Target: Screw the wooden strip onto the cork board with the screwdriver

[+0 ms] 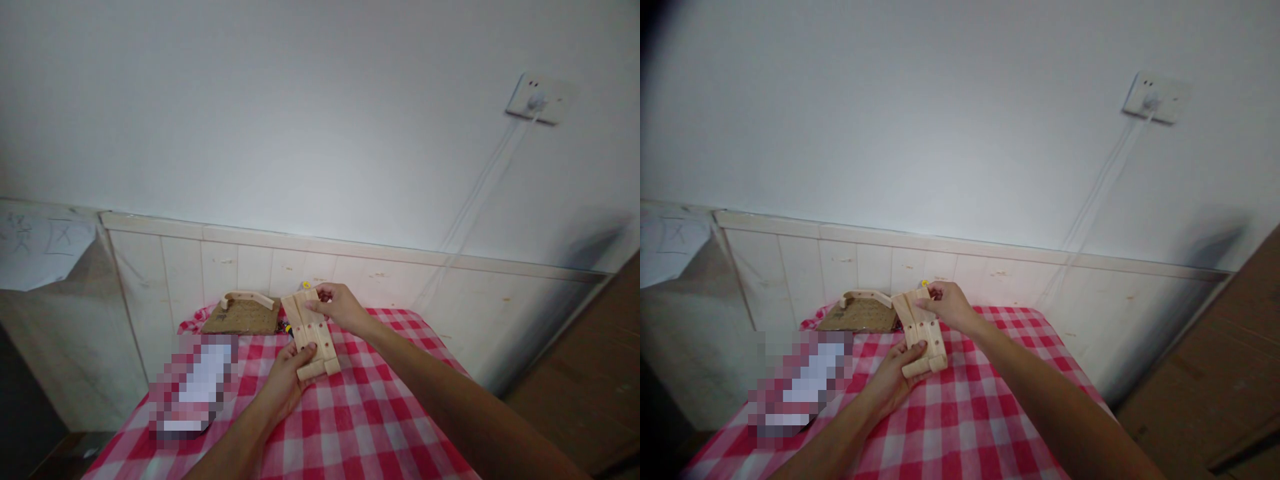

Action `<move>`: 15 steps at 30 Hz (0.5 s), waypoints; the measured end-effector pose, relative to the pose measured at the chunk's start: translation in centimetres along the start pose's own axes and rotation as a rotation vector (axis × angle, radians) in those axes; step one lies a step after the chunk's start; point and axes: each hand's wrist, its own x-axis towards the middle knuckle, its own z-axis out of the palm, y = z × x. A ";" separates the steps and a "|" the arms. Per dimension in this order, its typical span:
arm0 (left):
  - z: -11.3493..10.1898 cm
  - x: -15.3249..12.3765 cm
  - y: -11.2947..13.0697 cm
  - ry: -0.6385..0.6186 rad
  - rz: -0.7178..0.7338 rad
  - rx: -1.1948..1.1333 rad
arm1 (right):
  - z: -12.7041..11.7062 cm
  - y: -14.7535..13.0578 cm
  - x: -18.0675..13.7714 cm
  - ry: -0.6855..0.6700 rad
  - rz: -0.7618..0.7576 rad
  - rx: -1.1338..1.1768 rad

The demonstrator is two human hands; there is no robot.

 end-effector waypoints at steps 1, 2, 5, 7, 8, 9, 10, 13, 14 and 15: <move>0.0 0.0 0.0 -0.003 0.000 0.000 | -0.1 0.0 0.0 -0.006 0.004 0.002; 0.0 0.0 0.0 -0.007 0.001 -0.001 | -0.2 -0.1 -0.1 -0.019 0.011 0.005; 0.0 0.1 -0.1 -0.017 -0.003 0.001 | -0.5 0.0 -0.1 -0.094 0.050 0.019; -0.1 0.1 -0.2 -0.026 -0.013 0.009 | -0.8 0.2 -0.1 -0.133 0.077 0.024; -0.1 0.2 -0.3 -0.030 -0.018 0.014 | -0.9 0.3 -0.1 -0.139 0.086 0.025; -0.2 0.2 -0.3 -0.031 -0.025 0.020 | -0.9 0.4 -0.1 -0.139 0.091 0.024; -0.2 0.2 -0.3 -0.030 -0.036 0.030 | -1.0 0.5 -0.1 -0.135 0.093 0.023; -0.4 0.2 -0.1 0.001 -0.086 0.069 | -1.1 0.7 -0.1 -0.125 0.091 0.025; -0.4 0.2 -0.1 0.011 -0.102 0.077 | -1.1 0.7 -0.1 -0.127 0.091 0.027; -0.4 0.1 0.0 0.017 -0.113 0.080 | -1.1 0.7 -0.1 -0.132 0.092 0.030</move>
